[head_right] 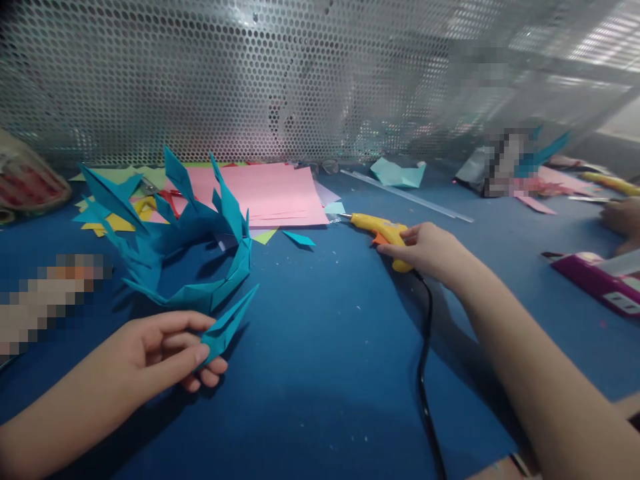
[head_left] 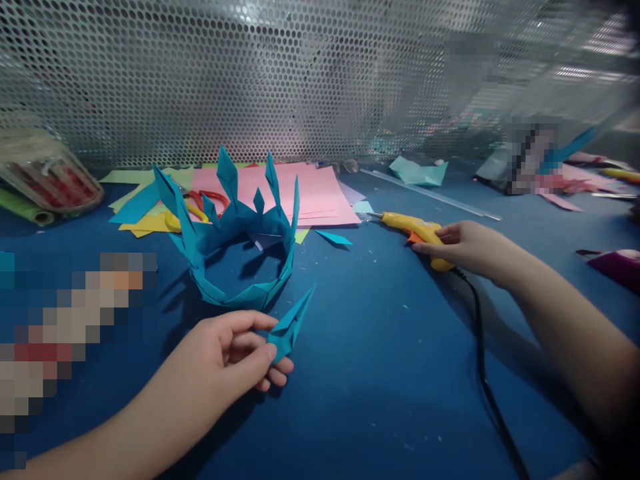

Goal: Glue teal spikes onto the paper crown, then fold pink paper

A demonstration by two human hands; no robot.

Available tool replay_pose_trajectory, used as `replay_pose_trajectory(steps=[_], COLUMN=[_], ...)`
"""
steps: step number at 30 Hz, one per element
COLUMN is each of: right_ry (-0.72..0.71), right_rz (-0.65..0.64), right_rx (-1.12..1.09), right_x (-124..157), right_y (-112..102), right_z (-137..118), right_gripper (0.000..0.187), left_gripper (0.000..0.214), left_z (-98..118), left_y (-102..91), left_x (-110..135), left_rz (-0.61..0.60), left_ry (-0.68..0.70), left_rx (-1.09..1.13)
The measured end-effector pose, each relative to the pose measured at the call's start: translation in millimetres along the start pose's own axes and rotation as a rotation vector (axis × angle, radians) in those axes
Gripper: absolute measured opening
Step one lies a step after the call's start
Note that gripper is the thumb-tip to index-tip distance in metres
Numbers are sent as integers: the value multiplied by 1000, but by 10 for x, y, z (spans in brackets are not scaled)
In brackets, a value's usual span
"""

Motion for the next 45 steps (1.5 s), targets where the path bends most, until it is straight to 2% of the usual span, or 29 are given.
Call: replay_pose_trajectory(steps=[4, 6, 9, 14, 18, 24, 27, 30, 36, 42, 45], right_ry=[285, 357, 383, 265, 131, -29, -102, -162, -340, -406, -431], right_rz=[-113, -148, -149, -64, 27, -91, -82, -35, 39, 81, 65], right_rx=[24, 5, -85, -378, -468, -445, -403, -351, -330, -323, -310], right_x=[104, 152, 149, 89, 194, 455, 499, 506, 553, 627, 657], right_y=[-7, 4, 42, 56, -6, 211, 250, 224, 160, 183, 204], right_z=[214, 225, 106, -466, -975, -1476, -1564, -1610, -1776, -1794, -1797], right_gripper=[29, 26, 24, 13, 5, 9, 13, 4, 11, 11, 14], left_gripper=[24, 20, 24, 29, 34, 33, 36, 43, 49, 37, 34], left_z=[9, 13, -30, -100, -52, 16, -14, -81, -174, -101, -96], left_y=[-19, -20, -21, -16, -4, -2, 8, 22, 0, -42, -39], left_x=[26, 31, 8, -60, -60, -34, -48, -74, -95, -3, 6], left_rz=[1, -18, -47, -66, -51, -10, -3, -10, -1, 60, 51], left_ry=[-33, -37, -51, -69, -76, -103, -113, -112, -109, -144, -152], left_rx=[-19, -43, -51, -11, 2, 10, 41, 77, 135, 125, 116])
Point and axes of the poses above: each hand's wrist, its own x-axis away from the middle knuckle, its own y-axis out of the palm, z = x × y, the point moved 9 cm from there along -x, towards the middle knuckle, and after that the axes turned 9 degrees about z, right-handed, at the moved point
